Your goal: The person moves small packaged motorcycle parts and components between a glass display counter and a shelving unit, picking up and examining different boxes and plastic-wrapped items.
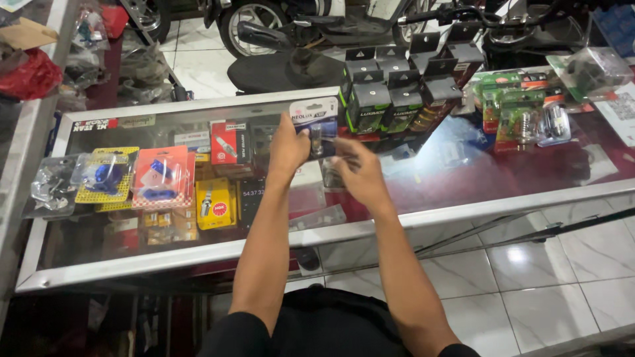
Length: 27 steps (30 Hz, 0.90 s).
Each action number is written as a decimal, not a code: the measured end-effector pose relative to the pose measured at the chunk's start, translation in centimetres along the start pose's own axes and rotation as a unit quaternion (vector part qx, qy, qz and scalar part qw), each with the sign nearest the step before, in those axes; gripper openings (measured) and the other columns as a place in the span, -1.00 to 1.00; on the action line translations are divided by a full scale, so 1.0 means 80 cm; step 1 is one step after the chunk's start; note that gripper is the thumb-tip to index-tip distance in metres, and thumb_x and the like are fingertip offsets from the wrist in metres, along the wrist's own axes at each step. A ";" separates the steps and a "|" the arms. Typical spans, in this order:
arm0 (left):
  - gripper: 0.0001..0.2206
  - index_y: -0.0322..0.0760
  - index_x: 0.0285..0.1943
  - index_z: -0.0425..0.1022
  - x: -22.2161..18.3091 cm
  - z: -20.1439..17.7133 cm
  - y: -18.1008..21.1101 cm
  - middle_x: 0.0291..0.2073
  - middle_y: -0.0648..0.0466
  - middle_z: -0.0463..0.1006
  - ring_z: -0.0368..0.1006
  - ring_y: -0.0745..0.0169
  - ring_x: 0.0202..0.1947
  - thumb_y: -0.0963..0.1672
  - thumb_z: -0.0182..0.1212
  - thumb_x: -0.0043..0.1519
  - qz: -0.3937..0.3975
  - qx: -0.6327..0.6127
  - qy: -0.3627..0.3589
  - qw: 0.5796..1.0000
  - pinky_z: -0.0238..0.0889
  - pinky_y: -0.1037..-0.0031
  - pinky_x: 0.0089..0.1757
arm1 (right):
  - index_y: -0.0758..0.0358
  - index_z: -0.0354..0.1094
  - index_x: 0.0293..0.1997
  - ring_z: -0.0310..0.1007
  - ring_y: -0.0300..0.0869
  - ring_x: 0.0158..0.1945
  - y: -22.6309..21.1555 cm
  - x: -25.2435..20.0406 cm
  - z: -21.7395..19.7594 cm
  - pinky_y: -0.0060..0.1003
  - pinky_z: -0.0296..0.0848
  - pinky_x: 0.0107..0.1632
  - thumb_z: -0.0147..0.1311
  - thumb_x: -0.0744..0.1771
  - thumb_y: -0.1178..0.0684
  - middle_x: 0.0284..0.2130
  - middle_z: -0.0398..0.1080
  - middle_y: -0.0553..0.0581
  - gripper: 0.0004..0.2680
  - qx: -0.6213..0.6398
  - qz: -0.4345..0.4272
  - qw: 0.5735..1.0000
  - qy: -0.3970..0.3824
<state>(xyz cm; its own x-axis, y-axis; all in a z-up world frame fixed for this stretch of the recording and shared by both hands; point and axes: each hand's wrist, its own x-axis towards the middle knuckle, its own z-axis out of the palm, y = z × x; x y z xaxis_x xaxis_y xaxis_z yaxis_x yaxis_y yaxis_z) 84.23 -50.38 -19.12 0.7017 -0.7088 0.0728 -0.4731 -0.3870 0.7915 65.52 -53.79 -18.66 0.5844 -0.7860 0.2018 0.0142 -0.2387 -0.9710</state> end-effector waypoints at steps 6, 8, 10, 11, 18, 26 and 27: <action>-0.60 -0.38 0.25 0.28 -0.072 -0.016 0.028 0.07 -0.24 0.57 0.49 -0.15 0.16 -0.23 0.21 0.22 0.156 -0.175 -0.094 0.968 0.29 0.21 0.11 | 0.36 0.25 0.29 0.50 -0.20 0.01 -0.033 -0.026 -0.023 -0.29 0.54 0.03 0.11 0.35 0.25 -0.01 0.47 0.18 -0.66 -0.032 -0.044 0.990 0.130; -0.56 -0.40 0.31 0.26 -0.093 -0.012 0.040 0.07 -0.19 0.57 0.49 -0.02 0.16 -0.23 0.20 0.24 0.200 -0.248 -0.128 0.939 0.29 0.29 0.13 | 0.40 0.25 0.26 0.49 -0.23 0.05 -0.041 -0.040 -0.024 -0.32 0.49 0.09 0.06 0.37 0.29 0.01 0.47 0.17 -0.71 0.041 -0.059 0.989 0.130; -0.51 -0.41 0.37 0.20 -0.118 -0.008 0.054 0.08 -0.14 0.53 0.46 0.11 0.14 -0.22 0.21 0.26 0.204 -0.279 -0.144 0.927 0.27 0.37 0.13 | 0.44 0.26 0.22 0.48 -0.24 0.06 -0.048 -0.060 -0.026 -0.34 0.47 0.12 0.03 0.38 0.33 0.01 0.47 0.16 -0.75 0.074 -0.068 0.985 0.138; -0.56 -0.41 0.33 0.25 -0.125 -0.007 0.063 0.04 -0.10 0.55 0.47 0.18 0.09 -0.20 0.22 0.28 0.194 -0.328 -0.162 0.910 0.30 0.40 0.10 | 0.45 0.27 0.20 0.49 -0.25 0.05 -0.051 -0.067 -0.031 -0.34 0.48 0.13 0.03 0.38 0.34 0.00 0.48 0.15 -0.76 0.070 -0.074 0.984 0.146; -0.77 -0.42 -0.10 0.55 -0.174 0.025 0.114 -0.30 0.09 0.65 0.49 0.46 -0.30 -0.10 0.35 0.25 0.051 -0.422 -0.184 0.886 0.41 0.54 -0.23 | 0.40 0.34 0.11 0.53 -0.31 -0.13 -0.073 -0.131 -0.054 -0.41 0.51 -0.06 0.11 0.34 0.31 -0.17 0.55 0.10 -0.78 -0.039 0.021 0.968 0.247; -0.81 -0.40 -0.19 0.58 -0.237 0.087 0.160 -0.38 0.12 0.62 0.46 0.50 -0.38 -0.11 0.36 0.23 0.001 -0.463 -0.342 0.818 0.37 0.57 -0.31 | 0.36 0.39 0.04 0.49 -0.33 -0.20 -0.082 -0.222 -0.111 -0.42 0.47 -0.09 0.16 0.33 0.29 -0.24 0.55 0.08 -0.81 -0.149 0.017 0.915 0.374; -0.81 -0.40 -0.19 0.58 -0.245 0.093 0.167 -0.39 0.13 0.61 0.45 0.50 -0.38 -0.12 0.35 0.23 0.006 -0.465 -0.360 0.809 0.37 0.58 -0.31 | 0.35 0.40 0.03 0.47 -0.33 -0.24 -0.085 -0.234 -0.119 -0.42 0.47 -0.10 0.16 0.33 0.29 -0.27 0.54 0.08 -0.81 -0.173 0.025 0.904 0.390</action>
<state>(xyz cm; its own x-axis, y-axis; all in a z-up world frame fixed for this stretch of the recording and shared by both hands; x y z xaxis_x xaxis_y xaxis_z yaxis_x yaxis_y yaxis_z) 60.16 -46.05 -14.51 0.0504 -0.9984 -0.0239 0.3623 -0.0041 0.9320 46.78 -42.86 -14.58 -0.1744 -0.9314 0.3196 -0.3300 -0.2506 -0.9101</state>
